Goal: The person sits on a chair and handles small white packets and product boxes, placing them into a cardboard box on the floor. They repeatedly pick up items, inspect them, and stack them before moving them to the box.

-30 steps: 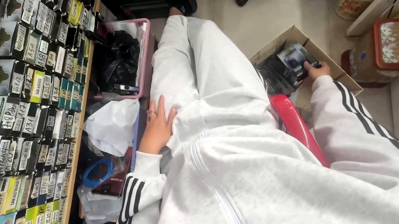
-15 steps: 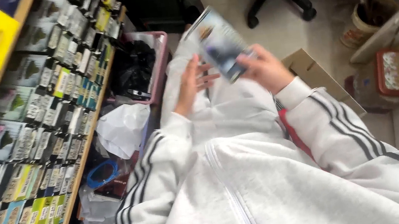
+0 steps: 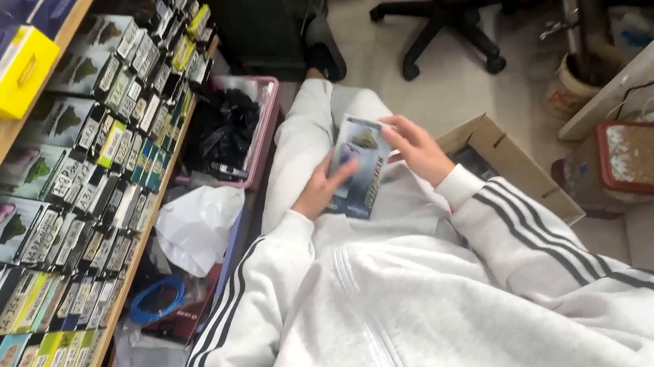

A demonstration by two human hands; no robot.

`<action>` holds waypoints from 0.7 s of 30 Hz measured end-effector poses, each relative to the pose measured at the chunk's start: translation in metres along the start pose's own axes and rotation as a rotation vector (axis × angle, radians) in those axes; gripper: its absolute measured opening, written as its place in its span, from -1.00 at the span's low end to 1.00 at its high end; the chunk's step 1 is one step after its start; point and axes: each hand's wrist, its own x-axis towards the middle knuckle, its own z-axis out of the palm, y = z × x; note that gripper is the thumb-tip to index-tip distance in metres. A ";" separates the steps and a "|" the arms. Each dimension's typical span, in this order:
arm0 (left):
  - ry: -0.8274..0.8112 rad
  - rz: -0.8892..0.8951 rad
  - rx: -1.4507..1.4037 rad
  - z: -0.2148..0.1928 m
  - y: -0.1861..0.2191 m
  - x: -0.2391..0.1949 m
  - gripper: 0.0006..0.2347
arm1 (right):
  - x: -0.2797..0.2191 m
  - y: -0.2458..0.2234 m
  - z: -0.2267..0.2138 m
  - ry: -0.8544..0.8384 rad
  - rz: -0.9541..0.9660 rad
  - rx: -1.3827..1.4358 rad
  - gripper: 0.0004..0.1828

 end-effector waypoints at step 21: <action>-0.007 0.077 0.152 -0.014 -0.008 0.001 -0.40 | -0.023 -0.048 0.007 0.310 -0.077 -0.002 -0.69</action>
